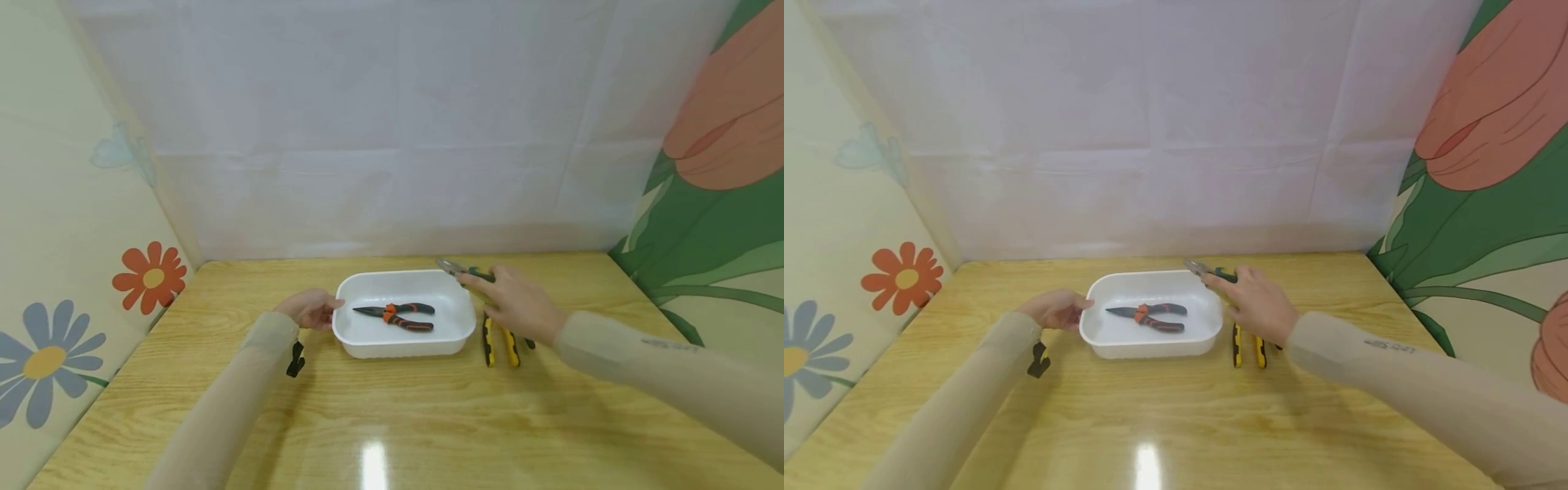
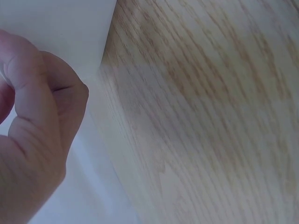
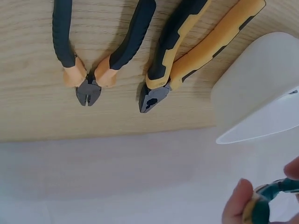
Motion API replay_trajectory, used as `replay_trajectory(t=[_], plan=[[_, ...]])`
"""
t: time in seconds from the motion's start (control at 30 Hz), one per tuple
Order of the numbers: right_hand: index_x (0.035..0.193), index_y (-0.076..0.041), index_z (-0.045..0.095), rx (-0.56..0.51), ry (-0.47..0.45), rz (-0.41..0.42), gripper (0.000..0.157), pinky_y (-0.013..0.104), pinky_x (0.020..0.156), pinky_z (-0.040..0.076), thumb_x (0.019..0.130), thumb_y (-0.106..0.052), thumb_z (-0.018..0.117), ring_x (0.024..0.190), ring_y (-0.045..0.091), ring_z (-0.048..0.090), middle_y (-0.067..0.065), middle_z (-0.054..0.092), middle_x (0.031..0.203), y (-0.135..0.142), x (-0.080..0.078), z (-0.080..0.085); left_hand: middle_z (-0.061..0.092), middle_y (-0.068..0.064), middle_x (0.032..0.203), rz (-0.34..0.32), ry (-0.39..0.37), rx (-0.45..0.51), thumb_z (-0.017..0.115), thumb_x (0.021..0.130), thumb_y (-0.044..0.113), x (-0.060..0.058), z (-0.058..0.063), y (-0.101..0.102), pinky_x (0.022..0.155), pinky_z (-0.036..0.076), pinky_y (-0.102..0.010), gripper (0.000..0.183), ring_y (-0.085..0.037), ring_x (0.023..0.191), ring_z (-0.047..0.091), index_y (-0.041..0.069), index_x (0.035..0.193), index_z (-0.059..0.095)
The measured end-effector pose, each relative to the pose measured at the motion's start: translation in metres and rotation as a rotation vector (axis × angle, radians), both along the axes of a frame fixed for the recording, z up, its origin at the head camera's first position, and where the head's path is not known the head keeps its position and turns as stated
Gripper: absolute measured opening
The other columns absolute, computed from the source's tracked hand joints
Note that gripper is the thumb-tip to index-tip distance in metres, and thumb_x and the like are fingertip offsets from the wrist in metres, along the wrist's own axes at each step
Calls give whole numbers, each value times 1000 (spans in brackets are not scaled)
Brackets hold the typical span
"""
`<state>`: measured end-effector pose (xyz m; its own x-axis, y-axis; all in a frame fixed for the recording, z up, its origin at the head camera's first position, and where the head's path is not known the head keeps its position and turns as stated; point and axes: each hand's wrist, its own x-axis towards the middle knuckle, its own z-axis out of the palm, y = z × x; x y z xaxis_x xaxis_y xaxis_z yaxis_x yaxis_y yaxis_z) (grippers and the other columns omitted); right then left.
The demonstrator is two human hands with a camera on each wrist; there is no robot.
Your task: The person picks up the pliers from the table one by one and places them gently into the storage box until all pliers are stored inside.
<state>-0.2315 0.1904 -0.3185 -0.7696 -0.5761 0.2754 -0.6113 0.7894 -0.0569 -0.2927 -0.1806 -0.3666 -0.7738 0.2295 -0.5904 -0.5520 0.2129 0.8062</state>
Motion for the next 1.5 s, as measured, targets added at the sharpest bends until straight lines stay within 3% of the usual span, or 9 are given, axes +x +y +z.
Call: replay_trajectory(t=[0.27, 0.47, 0.87, 1.13, 1.5], plan=[[137, -17, 55, 10, 15, 73, 58, 28, 54, 37, 83, -6, 74, 71, 19, 40, 10, 46, 86, -6, -5, 0, 49, -8, 84, -10, 3, 9, 43, 102, 8, 0, 2, 0, 60, 53, -18, 13, -13, 69, 52, -4, 104, 47], [138, -18, 54, 39, 15, 107, 62, 26, 54, 36, 81, 0, 72, 70, 19, 39, 12, 48, 89, -12, -8, 0, 49, -8, 84, -8, 2, -4, 43, 102, 9, 0, 2, 0, 59, 52, -17, 14, -13, 69, 52, -4, 105, 46], [132, -18, 59, 42, 148, 306, 62, 27, 55, 39, 75, 5, 69, 70, 19, 42, 13, 52, 93, -16, -27, -4, 48, -8, 86, -11, -1, -7, 44, 102, 9, 1, -1, -1, 61, 53, -16, 14, -13, 69, 52, -5, 107, 46], [132, -19, 58, 81, 126, 404, 59, 33, 60, 47, 78, 4, 68, 76, 23, 50, 20, 57, 102, -18, -40, -1, 48, -7, 86, -8, 1, -3, 44, 102, 8, 0, -1, -1, 63, 53, -16, 14, -12, 70, 52, -4, 106, 46], [137, -22, 55, 169, 110, 440, 61, 30, 63, 51, 82, 0, 67, 84, 22, 54, 19, 57, 110, -24, -47, 2, 48, -8, 86, 3, -8, -15, 44, 103, 9, -1, 0, 0, 63, 53, -17, 14, -13, 71, 51, -4, 106, 46]])
